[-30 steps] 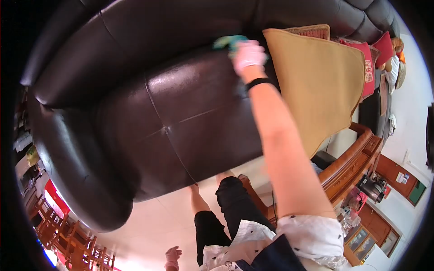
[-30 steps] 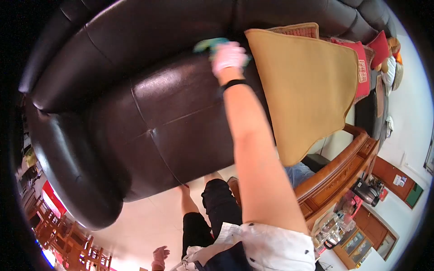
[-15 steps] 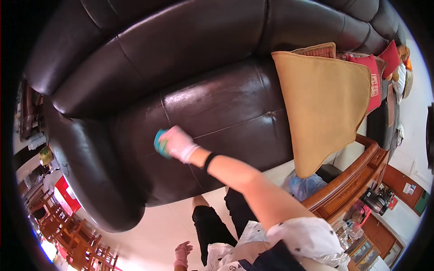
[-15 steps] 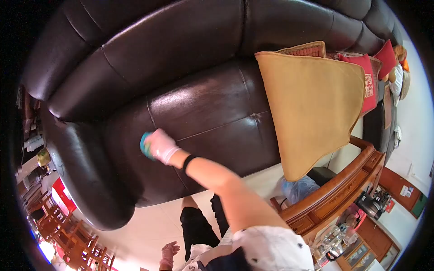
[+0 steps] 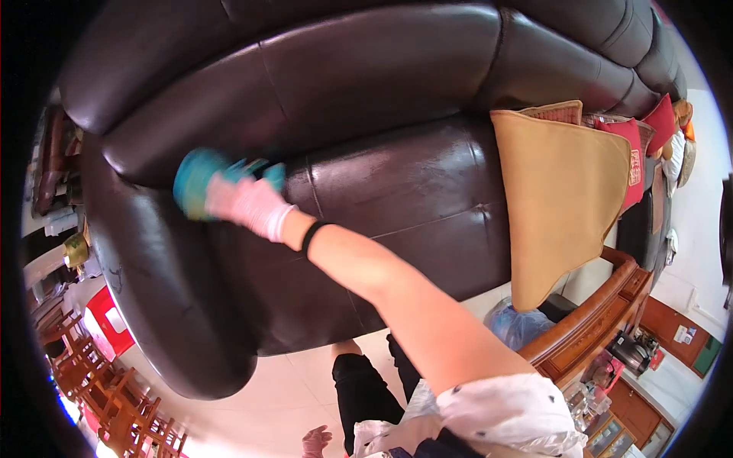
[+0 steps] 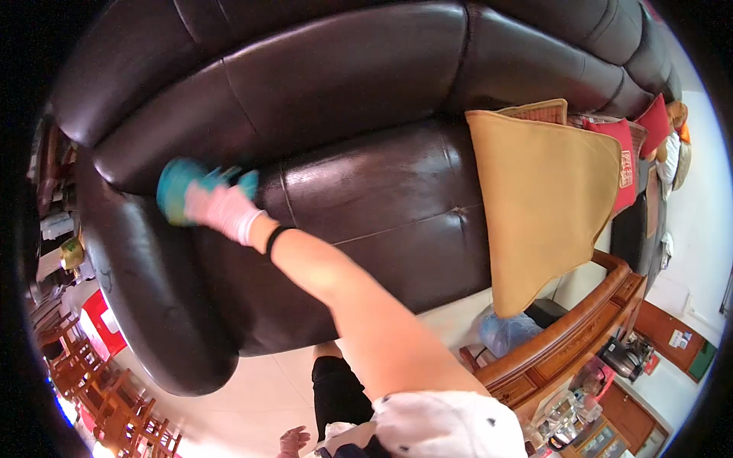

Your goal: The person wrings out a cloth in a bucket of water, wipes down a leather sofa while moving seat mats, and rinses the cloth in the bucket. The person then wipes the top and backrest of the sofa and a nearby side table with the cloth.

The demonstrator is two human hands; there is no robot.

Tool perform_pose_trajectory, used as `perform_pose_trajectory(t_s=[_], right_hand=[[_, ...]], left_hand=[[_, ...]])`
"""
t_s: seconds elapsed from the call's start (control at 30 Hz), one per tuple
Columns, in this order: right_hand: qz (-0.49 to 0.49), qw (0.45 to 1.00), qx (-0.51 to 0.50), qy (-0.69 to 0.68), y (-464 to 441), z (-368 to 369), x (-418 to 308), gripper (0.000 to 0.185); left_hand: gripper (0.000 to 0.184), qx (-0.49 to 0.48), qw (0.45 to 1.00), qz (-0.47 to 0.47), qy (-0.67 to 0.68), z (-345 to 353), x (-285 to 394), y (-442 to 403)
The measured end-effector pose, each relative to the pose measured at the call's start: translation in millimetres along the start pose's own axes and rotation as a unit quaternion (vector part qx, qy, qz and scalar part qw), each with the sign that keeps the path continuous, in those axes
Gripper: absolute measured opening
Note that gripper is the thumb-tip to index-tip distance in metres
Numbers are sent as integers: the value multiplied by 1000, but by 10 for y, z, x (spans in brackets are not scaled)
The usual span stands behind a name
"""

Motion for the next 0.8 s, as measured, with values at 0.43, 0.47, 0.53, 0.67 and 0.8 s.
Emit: perform_pose_trajectory(t_s=[0.43,0.47,0.53,0.67,0.8], right_hand=[[499,823,161,219,1537,-1196,2689,32],[678,690,211,136,1807,-1056,2835,32],[789,566,212,113,1964,-516,2911,30],[386,821,-59,417,396,485,1201,14],[329,935,89,98,-472,1074,-281,10]], left_hand=[[25,-23,990,-33,135,189,-538,-102],[25,-27,984,-33,176,176,-553,-89],[25,-15,985,-47,165,120,-612,-57],[25,-12,989,-72,127,21,-763,-82],[24,11,988,-71,137,-51,-822,-92]])
Point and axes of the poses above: each hand's wrist, its own y-axis away from the middle knuckle, its own z-axis out of the palm, x = y × z, the point moved 6 cm from there along -y, towards the middle knuckle, and after that the axes turned 13 degrees about z, right-handed, at the moved point
